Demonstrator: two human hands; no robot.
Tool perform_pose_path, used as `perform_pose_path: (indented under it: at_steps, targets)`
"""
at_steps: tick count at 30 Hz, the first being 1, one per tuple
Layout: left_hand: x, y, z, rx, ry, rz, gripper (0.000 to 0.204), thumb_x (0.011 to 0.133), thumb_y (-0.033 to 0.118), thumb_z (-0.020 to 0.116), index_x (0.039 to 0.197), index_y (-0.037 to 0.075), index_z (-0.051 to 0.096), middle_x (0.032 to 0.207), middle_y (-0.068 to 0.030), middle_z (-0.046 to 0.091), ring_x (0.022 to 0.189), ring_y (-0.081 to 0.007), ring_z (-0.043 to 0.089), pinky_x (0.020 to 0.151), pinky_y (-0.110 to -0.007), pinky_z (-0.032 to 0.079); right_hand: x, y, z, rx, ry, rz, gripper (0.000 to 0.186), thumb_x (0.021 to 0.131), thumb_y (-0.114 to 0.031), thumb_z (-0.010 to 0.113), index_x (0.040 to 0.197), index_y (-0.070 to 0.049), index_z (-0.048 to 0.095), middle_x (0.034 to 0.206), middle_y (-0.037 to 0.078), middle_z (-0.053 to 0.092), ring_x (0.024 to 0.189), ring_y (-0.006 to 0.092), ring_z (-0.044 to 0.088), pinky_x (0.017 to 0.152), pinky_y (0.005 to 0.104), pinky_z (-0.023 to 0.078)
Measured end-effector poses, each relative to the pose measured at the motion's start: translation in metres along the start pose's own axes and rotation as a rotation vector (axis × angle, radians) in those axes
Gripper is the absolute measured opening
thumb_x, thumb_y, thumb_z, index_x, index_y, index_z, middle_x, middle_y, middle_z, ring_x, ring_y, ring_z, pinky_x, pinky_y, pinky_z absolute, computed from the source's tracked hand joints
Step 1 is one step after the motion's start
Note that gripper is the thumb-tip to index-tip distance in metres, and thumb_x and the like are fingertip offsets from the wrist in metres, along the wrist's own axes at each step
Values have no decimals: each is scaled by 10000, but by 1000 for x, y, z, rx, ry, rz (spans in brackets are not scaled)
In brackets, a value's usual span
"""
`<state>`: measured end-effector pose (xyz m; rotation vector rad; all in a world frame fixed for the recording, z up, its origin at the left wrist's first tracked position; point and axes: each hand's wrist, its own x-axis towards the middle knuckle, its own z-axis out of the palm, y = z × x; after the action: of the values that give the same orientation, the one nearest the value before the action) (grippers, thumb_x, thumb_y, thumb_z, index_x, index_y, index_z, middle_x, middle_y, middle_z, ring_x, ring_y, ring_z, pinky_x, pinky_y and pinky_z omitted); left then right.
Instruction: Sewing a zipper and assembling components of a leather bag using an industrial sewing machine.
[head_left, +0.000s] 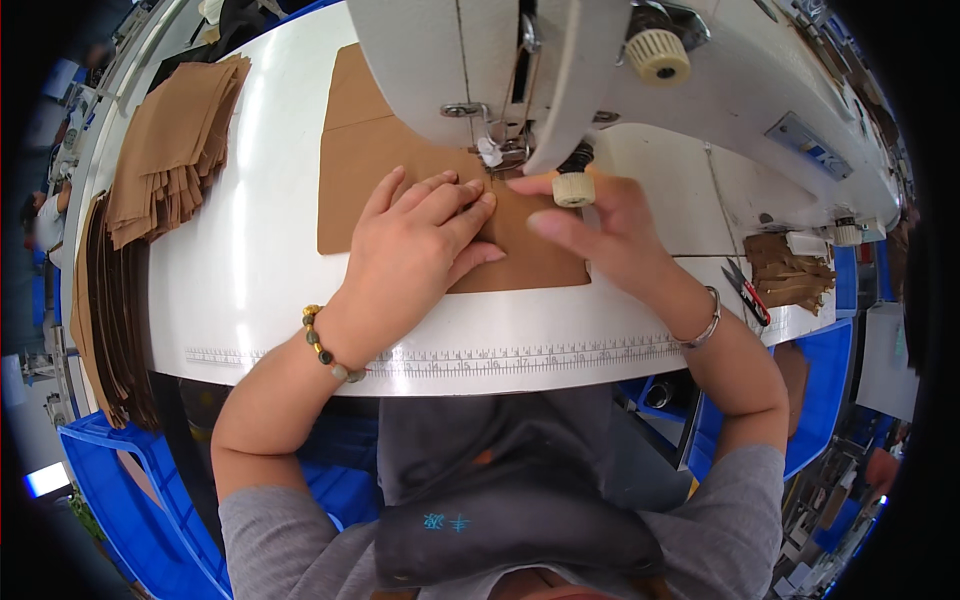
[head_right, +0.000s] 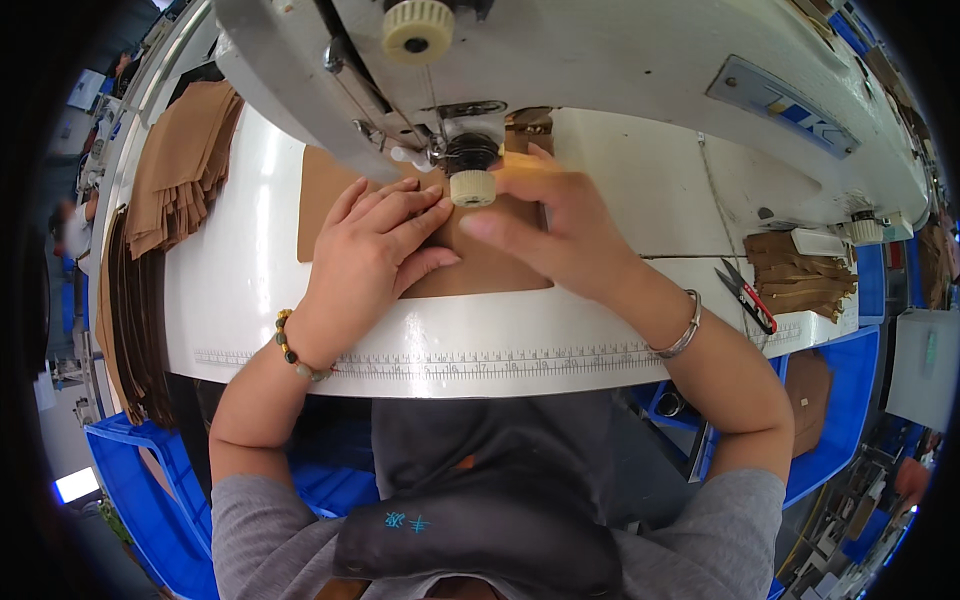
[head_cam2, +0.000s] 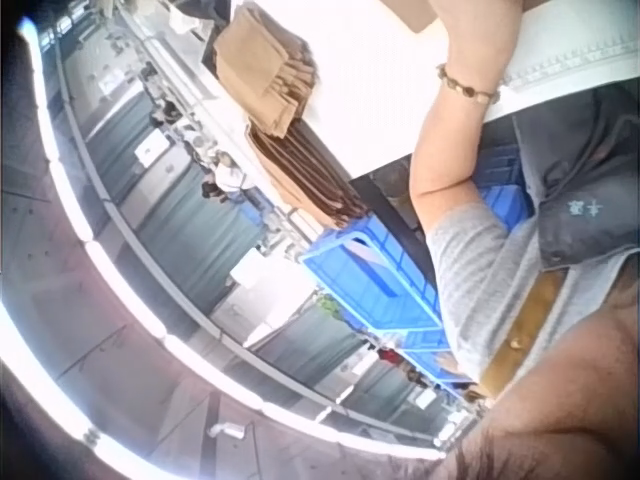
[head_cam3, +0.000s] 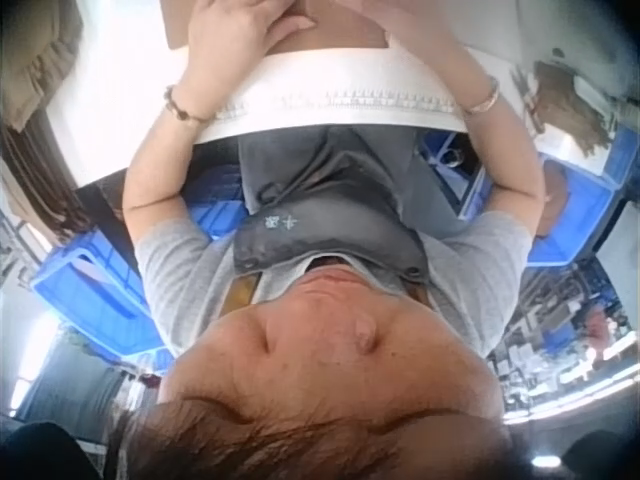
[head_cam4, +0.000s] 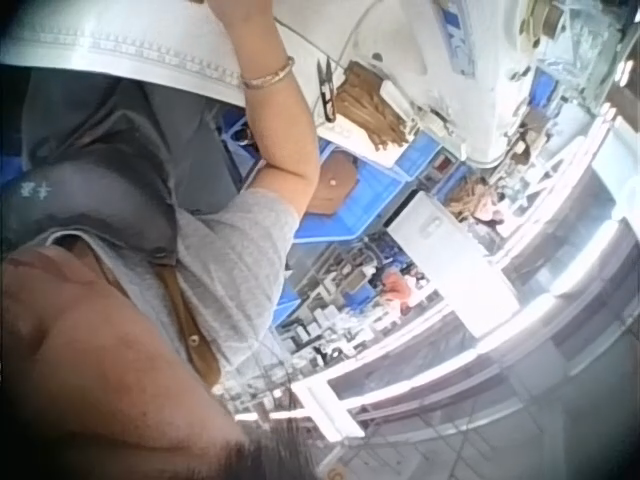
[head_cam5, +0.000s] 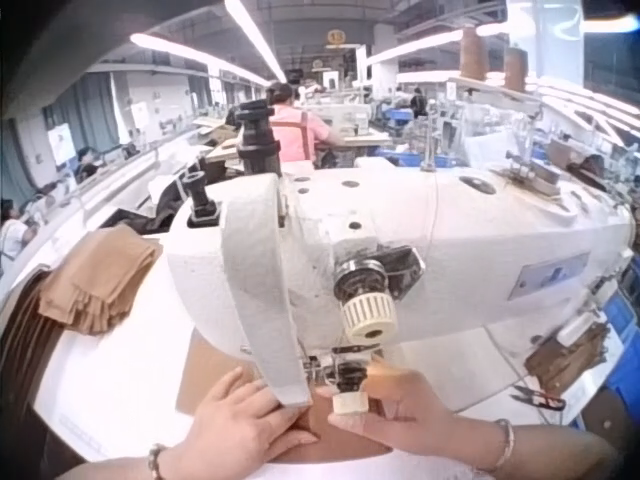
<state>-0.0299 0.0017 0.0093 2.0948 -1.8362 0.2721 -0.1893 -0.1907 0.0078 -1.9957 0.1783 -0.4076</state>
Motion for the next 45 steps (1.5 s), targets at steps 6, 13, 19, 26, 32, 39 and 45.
perform_pose_path:
  at_steps: [6,13,19,26,32,39,45]
  targets:
    - [-1,0,-3,-8,-7,8,602,808,494,770,1273,112,742,1274,-37,711,1221,-251,646,1116,-520,448,1,3,-1,-271,2,-166,330,914,-354,760,993,-34,783,1074,159,729,1137,334,658,1132,539,413]
    - [3,-2,0,20,12,25,608,823,494,757,1281,94,734,1292,-37,709,1193,-239,648,1111,-528,451,0,8,15,-795,36,-401,452,852,-415,778,1146,-74,734,1133,117,733,1169,322,645,1146,548,400]
    - [6,-5,2,15,16,16,597,828,489,755,1272,89,740,1293,-37,709,1173,-243,652,1107,-527,455,4,8,10,-811,6,-347,435,843,-394,789,1121,-64,735,1127,87,737,1174,315,643,1137,516,414]
    - [6,-6,2,15,15,20,607,824,490,758,1276,85,739,1288,-41,710,1158,-248,659,1102,-524,459,4,10,12,-801,49,-410,424,845,-393,788,1097,-55,738,1101,101,736,1174,304,643,1138,528,410]
    - [9,-7,2,18,21,19,605,819,495,758,1257,78,749,1274,-47,717,1156,-256,660,1099,-521,461,5,10,12,-793,20,-350,431,855,-398,780,1111,-54,738,1140,87,735,1219,298,627,1146,541,399]
    - [8,-7,3,20,22,15,607,819,501,755,1258,82,750,1271,-49,718,1169,-249,661,1100,-521,460,5,10,12,-774,42,-368,427,857,-397,778,1109,-54,744,1162,87,733,1244,297,619,1151,552,393]
    - [8,-7,3,20,23,14,605,822,505,750,1258,85,751,1269,-47,717,1169,-249,661,1100,-522,459,6,10,12,-768,36,-366,416,851,-396,784,1084,-53,750,1150,87,734,1227,298,626,1152,551,394]
